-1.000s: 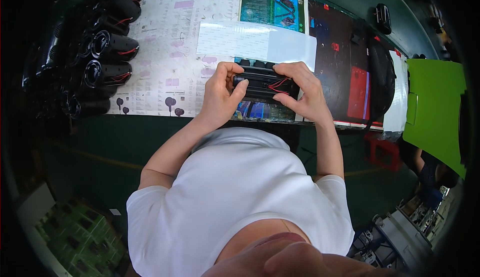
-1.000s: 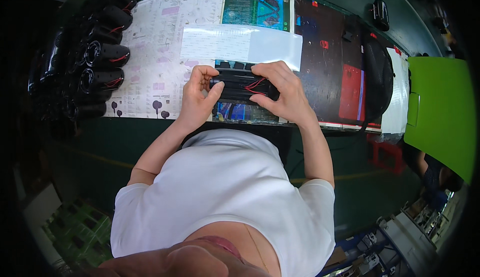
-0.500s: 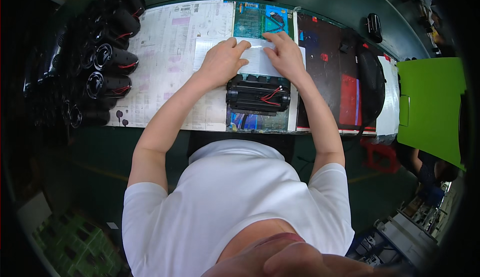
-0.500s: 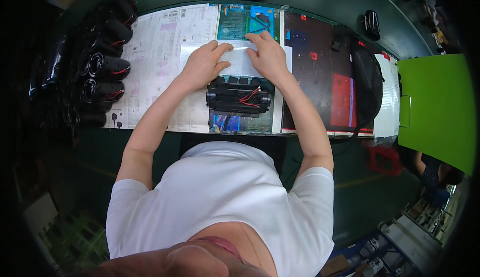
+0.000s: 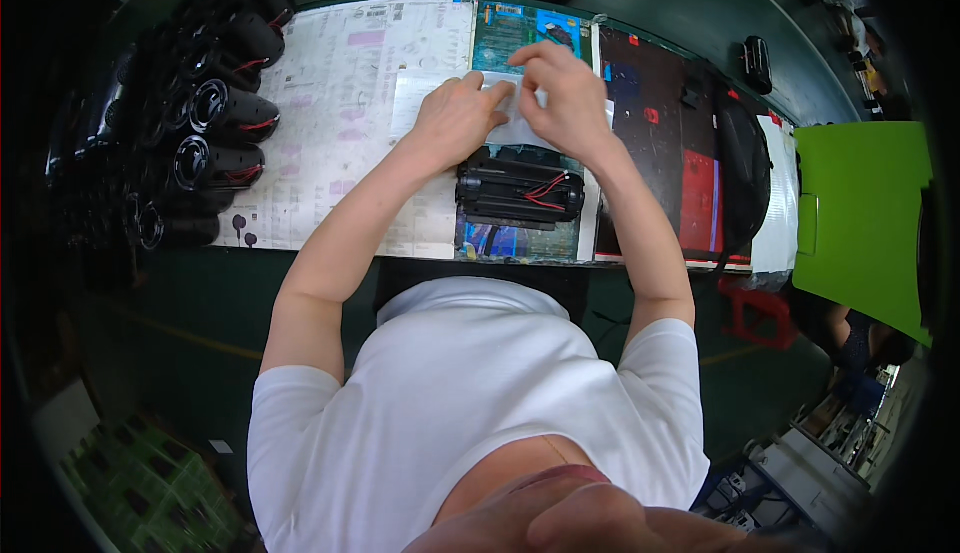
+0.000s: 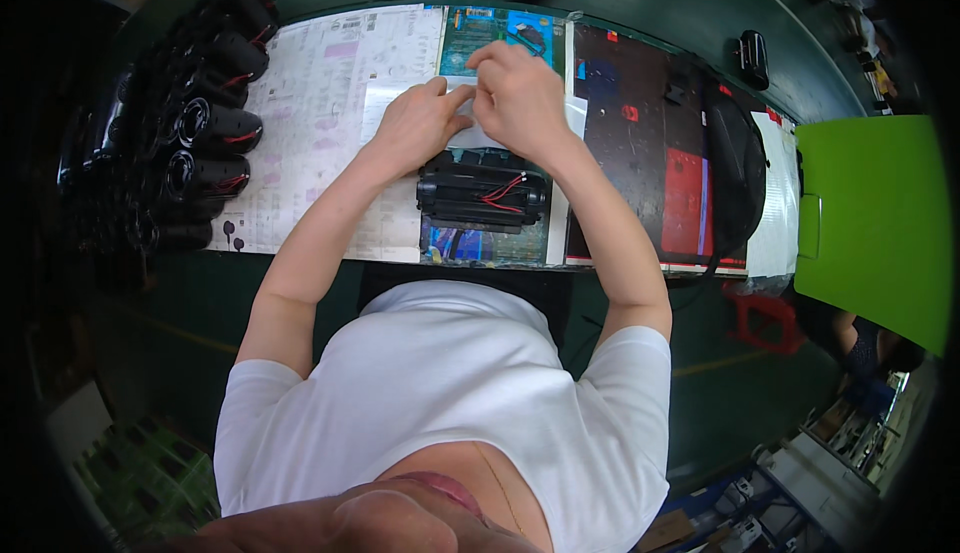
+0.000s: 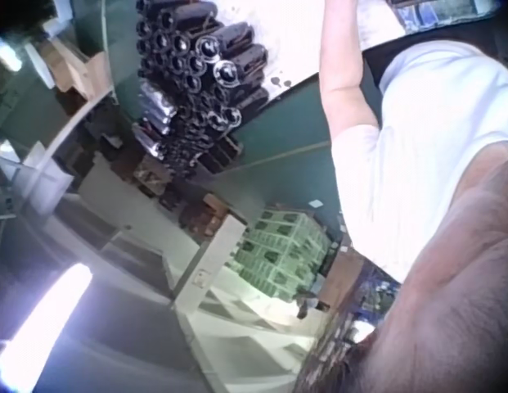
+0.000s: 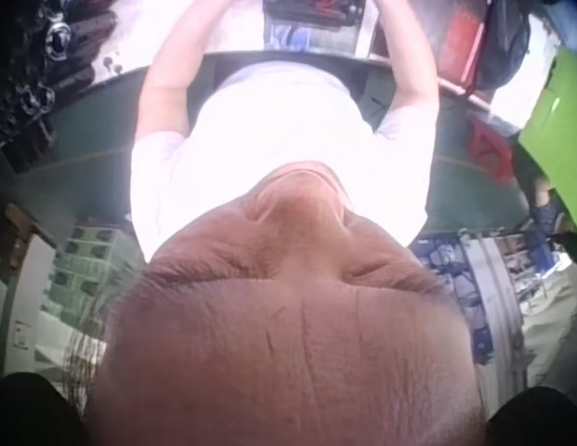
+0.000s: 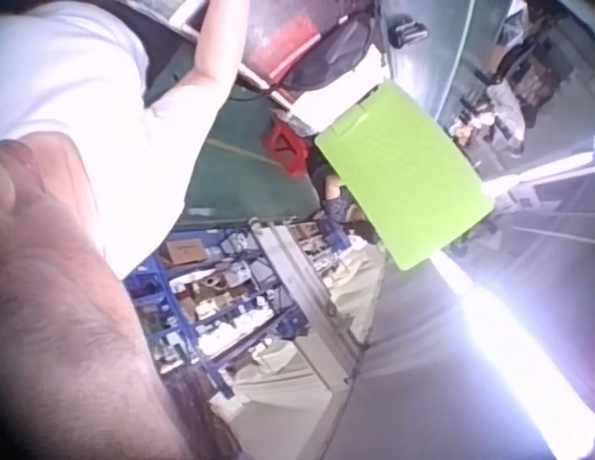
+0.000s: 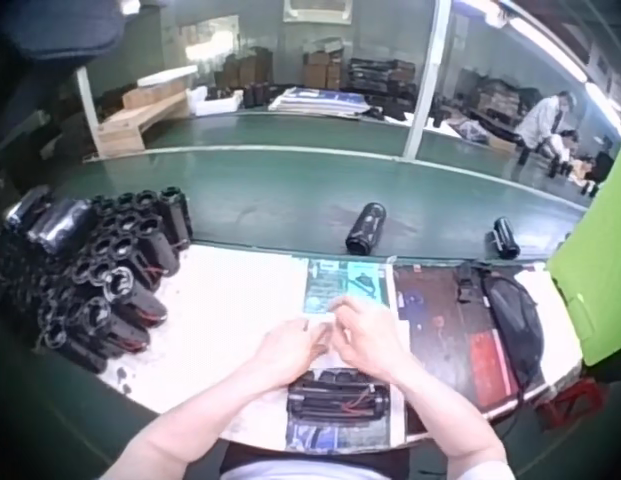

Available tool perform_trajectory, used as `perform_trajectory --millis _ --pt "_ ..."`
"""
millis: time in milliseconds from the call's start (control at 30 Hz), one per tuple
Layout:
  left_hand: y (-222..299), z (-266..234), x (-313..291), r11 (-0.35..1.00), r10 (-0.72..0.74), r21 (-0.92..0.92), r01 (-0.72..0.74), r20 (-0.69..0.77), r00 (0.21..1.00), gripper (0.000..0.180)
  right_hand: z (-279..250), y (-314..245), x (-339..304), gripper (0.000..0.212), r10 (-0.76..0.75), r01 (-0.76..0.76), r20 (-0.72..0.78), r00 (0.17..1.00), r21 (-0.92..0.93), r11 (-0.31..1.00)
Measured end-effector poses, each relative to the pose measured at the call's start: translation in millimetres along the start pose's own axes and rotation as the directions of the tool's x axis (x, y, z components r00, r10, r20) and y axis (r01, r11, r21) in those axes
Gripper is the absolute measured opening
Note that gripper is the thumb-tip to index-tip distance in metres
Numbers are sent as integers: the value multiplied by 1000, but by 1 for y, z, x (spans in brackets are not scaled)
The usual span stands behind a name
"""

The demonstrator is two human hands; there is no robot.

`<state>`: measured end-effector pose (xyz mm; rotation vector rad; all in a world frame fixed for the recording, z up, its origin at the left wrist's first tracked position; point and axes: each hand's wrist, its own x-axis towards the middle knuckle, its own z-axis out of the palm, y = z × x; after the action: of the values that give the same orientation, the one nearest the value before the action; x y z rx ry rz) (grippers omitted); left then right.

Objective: The person is assembling electronic components by applying labels and managing wires within black plastic housings at a workbench.

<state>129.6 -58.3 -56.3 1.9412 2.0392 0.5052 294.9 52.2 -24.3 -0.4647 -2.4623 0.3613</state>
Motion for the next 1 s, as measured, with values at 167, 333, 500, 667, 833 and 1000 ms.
perform_trajectory --millis 167,333,500,667,833,1000 --pt "0 -8 -9 999 -6 -32 4 -44 999 39 -37 -13 -3 4 257 -228 -158 953 184 956" --pt "-29 -10 -22 553 -213 -820 146 30 976 34 -31 -13 -22 8 529 -413 -156 834 459 786" --pt "-10 -4 -35 530 -233 -841 107 -23 972 23 -22 -19 -34 9 563 -393 -158 811 567 724" --pt "-9 2 -35 460 -256 -885 72 -54 965 20 -16 -20 -55 10 629 -407 -88 772 692 597" --pt "4 -19 -51 736 -220 -660 152 -20 975 19 -10 -19 -98 10 699 -555 101 708 691 463" --pt "26 -34 -83 907 7 -410 -95 -212 977 12 -30 -61 -117 2 522 -412 -182 833 426 806"
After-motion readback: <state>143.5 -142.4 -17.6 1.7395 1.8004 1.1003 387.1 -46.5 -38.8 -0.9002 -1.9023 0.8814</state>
